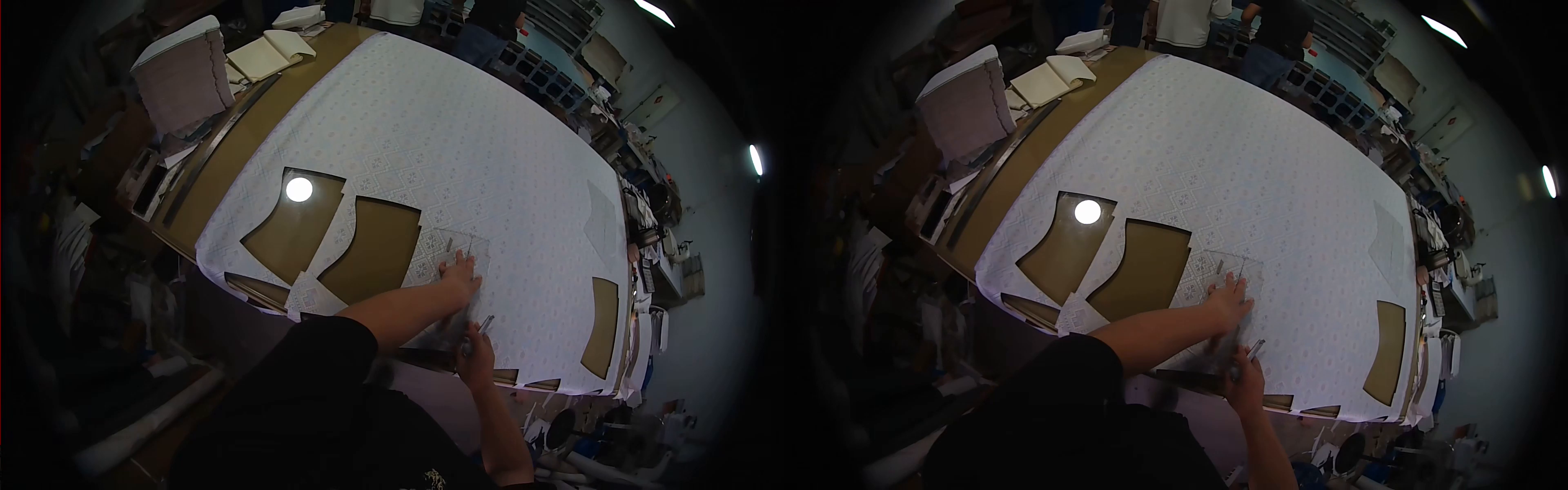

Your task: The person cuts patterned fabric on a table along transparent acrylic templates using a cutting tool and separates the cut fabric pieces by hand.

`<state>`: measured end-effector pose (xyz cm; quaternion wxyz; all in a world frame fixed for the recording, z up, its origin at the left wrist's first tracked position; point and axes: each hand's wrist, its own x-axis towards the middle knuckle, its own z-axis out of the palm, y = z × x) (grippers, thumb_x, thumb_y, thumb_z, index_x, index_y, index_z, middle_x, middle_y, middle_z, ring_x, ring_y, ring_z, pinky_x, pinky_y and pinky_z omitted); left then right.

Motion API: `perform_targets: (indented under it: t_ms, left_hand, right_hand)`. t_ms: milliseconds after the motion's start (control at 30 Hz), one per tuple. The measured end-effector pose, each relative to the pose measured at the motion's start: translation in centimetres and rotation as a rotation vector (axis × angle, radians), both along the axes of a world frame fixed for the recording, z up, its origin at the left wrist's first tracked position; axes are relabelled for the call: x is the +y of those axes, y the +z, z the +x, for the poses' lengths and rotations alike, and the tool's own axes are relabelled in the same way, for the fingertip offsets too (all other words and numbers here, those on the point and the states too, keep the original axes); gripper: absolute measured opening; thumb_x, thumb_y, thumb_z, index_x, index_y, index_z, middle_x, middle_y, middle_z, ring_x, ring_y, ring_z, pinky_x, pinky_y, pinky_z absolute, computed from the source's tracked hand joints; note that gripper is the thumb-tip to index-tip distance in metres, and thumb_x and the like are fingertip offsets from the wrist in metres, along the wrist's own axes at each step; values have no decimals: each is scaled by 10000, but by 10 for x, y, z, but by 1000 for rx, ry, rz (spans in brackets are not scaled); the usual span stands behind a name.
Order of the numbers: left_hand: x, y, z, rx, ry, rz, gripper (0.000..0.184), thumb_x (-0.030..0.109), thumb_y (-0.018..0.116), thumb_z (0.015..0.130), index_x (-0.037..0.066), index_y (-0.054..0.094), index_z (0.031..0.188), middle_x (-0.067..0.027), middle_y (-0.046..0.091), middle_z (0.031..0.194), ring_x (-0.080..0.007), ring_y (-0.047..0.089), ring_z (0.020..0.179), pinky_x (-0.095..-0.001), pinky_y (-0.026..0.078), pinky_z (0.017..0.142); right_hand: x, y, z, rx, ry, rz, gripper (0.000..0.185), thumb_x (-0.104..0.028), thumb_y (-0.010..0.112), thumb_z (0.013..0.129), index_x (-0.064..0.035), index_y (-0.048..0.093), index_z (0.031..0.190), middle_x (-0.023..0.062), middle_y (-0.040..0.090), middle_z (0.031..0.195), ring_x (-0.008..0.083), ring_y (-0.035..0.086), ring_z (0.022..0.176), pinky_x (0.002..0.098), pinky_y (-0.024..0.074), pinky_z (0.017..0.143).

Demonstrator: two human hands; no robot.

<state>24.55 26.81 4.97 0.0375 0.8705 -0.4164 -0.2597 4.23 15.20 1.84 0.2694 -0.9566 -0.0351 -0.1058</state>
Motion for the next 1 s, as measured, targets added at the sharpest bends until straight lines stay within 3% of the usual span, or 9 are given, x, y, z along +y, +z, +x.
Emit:
perform_targets:
  t_ms: [133, 200, 367, 667, 733, 833, 867, 933, 1000]
  left_hand:
    - [-4, -11, -1, -56, 18, -31, 1505, 451, 1040, 367, 212, 252, 1628, -287, 84, 1687, -555, 135, 1524, -736, 354, 1079]
    - [1, 13, -4, -37, -18, 47, 1498, 454, 1037, 386, 209, 241, 1631, -281, 100, 1686, -552, 153, 1522, -688, 368, 1111]
    - [1, 18, -5, -155, -104, 152, 1503, 544, 1006, 419, 194, 203, 1640, -267, 98, 1691, -543, 159, 1524, -536, 349, 1195]
    - [2, 27, -8, -171, -132, 174, 1483, 529, 1000, 455, 221, 176, 1649, -249, 103, 1697, -499, 144, 1546, -521, 347, 1203]
    - [3, 29, -9, -174, -122, 171, 1475, 527, 998, 463, 232, 174, 1650, -243, 106, 1699, -491, 143, 1549, -520, 348, 1204]
    - [4, 20, -8, -220, -130, 154, 1466, 536, 995, 467, 237, 181, 1648, -233, 110, 1701, -487, 154, 1547, -521, 348, 1205]
    - [5, 18, -8, -205, -129, 158, 1466, 536, 995, 467, 237, 181, 1648, -233, 110, 1701, -487, 154, 1547, -521, 348, 1205]
    - [8, 18, -9, -244, -130, 134, 1444, 555, 986, 479, 240, 195, 1644, -218, 118, 1704, -482, 179, 1543, -525, 359, 1198]
    - [7, 20, -7, -241, -134, 139, 1442, 564, 983, 480, 221, 201, 1642, -213, 129, 1703, -478, 193, 1540, -524, 367, 1194]
  right_hand:
    - [-7, -8, 2, -57, 44, 36, 572, -38, 764, 776, -22, 575, 1315, 257, 655, 1238, 460, 611, 1167, 492, 511, 987]
    - [-10, -12, 1, -123, 68, 35, 513, -49, 759, 772, -26, 584, 1254, 256, 648, 1271, 470, 603, 1151, 516, 502, 979]
    - [-10, -23, -2, -145, 43, 126, 460, -53, 738, 786, -43, 564, 1211, 225, 633, 1342, 474, 576, 1171, 517, 474, 995]
    - [-16, -17, -7, -154, 55, 289, 384, -42, 766, 807, -68, 564, 1132, 211, 656, 1320, 462, 570, 1257, 497, 462, 1048]
    - [-19, -13, -16, -253, -10, 269, 277, -27, 752, 858, -57, 594, 1083, 216, 691, 1260, 400, 667, 1138, 450, 527, 959]
    - [-24, -6, -40, -184, -74, 330, 209, 1, 731, 883, -41, 640, 1066, 184, 724, 1167, 325, 712, 1053, 390, 553, 881]
    - [-25, -6, -46, -169, -74, 334, 209, 1, 731, 883, -41, 640, 1066, 184, 724, 1167, 325, 712, 1053, 390, 553, 881]
    - [-25, -2, -61, -119, -78, 411, 243, -18, 761, 861, -60, 677, 1085, 141, 719, 976, 284, 688, 858, 381, 542, 723]
    - [-22, 6, -67, -78, -76, 432, 267, -25, 769, 863, -60, 691, 1116, 132, 702, 943, 266, 681, 845, 368, 537, 729]
